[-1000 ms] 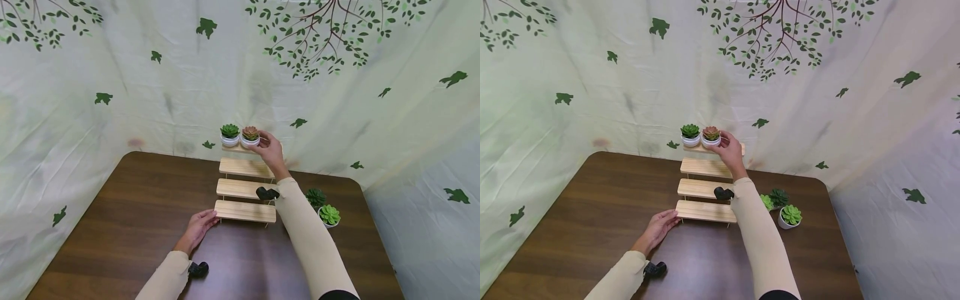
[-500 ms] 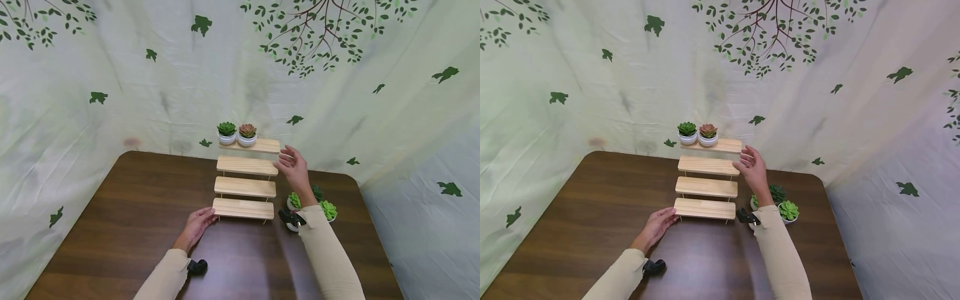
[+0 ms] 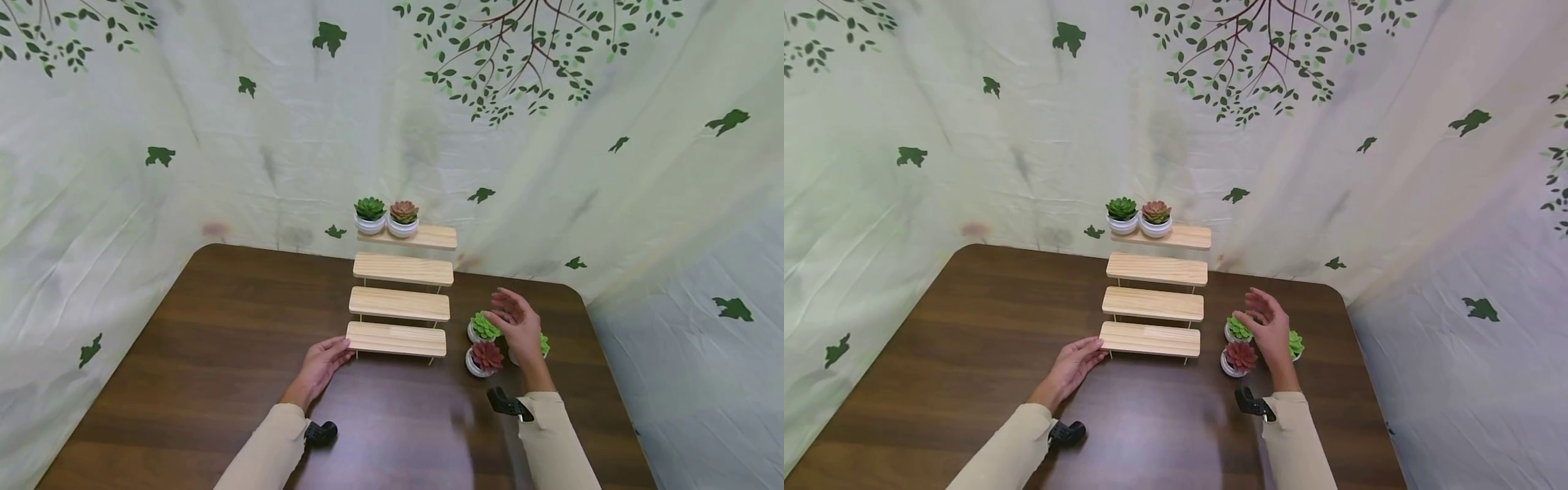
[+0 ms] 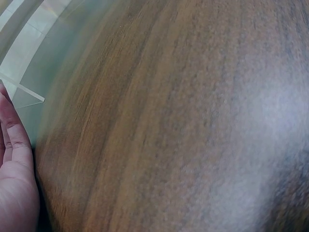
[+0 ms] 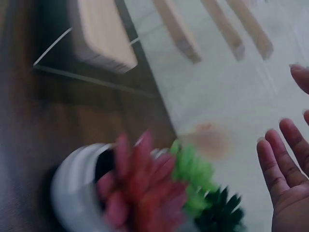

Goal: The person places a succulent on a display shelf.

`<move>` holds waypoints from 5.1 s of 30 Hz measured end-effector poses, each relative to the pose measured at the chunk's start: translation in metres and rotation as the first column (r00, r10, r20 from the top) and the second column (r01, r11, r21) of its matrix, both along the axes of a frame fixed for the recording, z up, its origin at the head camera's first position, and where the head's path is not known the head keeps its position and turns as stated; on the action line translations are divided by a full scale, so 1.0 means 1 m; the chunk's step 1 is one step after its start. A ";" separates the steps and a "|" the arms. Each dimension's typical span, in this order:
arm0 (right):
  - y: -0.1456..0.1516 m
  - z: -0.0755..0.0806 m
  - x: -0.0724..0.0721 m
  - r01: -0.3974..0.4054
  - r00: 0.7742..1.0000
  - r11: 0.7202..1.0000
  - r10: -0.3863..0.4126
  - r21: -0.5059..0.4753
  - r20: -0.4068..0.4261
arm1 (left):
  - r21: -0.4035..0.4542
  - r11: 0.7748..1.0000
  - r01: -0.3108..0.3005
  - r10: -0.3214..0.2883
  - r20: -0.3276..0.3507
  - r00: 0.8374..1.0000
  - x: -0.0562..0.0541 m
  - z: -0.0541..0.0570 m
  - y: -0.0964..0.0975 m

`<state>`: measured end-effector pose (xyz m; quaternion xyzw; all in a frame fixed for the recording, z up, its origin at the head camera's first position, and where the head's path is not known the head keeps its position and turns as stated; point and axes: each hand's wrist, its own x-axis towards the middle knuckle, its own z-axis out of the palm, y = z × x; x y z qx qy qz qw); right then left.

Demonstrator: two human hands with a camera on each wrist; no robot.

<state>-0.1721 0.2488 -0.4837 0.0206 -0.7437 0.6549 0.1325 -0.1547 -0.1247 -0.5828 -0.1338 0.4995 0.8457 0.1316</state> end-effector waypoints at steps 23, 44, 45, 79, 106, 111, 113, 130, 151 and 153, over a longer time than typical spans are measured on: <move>0.001 -0.072 0.065 0.171 0.985 0.975 -0.167 -0.140 0.042 | 0.004 1.000 0.014 -0.014 -0.001 1.000 -0.002 -0.001 -0.006; -0.013 -0.105 0.065 0.234 0.945 0.972 -0.223 -0.017 0.239 | -0.003 1.000 0.010 -0.010 0.002 1.000 -0.001 0.001 -0.003; -0.013 -0.105 0.064 0.236 0.943 0.972 -0.226 -0.013 0.244 | 0.002 1.000 0.011 -0.011 0.002 1.000 -0.001 0.002 -0.003; -0.015 -0.075 0.057 0.250 0.943 0.968 -0.240 -0.018 0.230 | 0.050 0.998 0.041 -0.042 0.024 0.999 -0.001 0.004 -0.004; -0.046 0.033 -0.038 0.104 0.985 0.994 -0.099 -0.029 0.138 | 0.018 0.999 0.049 -0.050 0.006 0.999 -0.001 -0.001 -0.004; -0.054 0.046 -0.053 0.075 0.993 0.996 -0.071 -0.041 0.097 | 0.015 0.999 0.035 -0.035 0.018 0.999 0.000 -0.002 -0.005; -0.057 0.052 -0.061 0.063 0.995 0.997 -0.060 -0.049 0.074 | 0.022 0.999 0.034 -0.035 0.022 0.999 -0.001 -0.001 -0.005; -0.084 0.079 -0.119 0.035 0.997 0.998 -0.039 0.049 0.066 | 0.031 0.999 0.044 -0.045 0.031 0.999 -0.002 0.002 -0.004; -0.095 0.075 -0.137 -0.007 0.990 0.995 -0.008 0.100 0.142 | 0.052 0.997 0.054 -0.055 0.026 0.998 -0.002 0.002 -0.005; -0.093 0.075 -0.136 -0.017 0.989 0.995 0.002 0.101 0.148 | 0.051 0.997 0.055 -0.056 0.024 0.998 -0.002 0.002 -0.004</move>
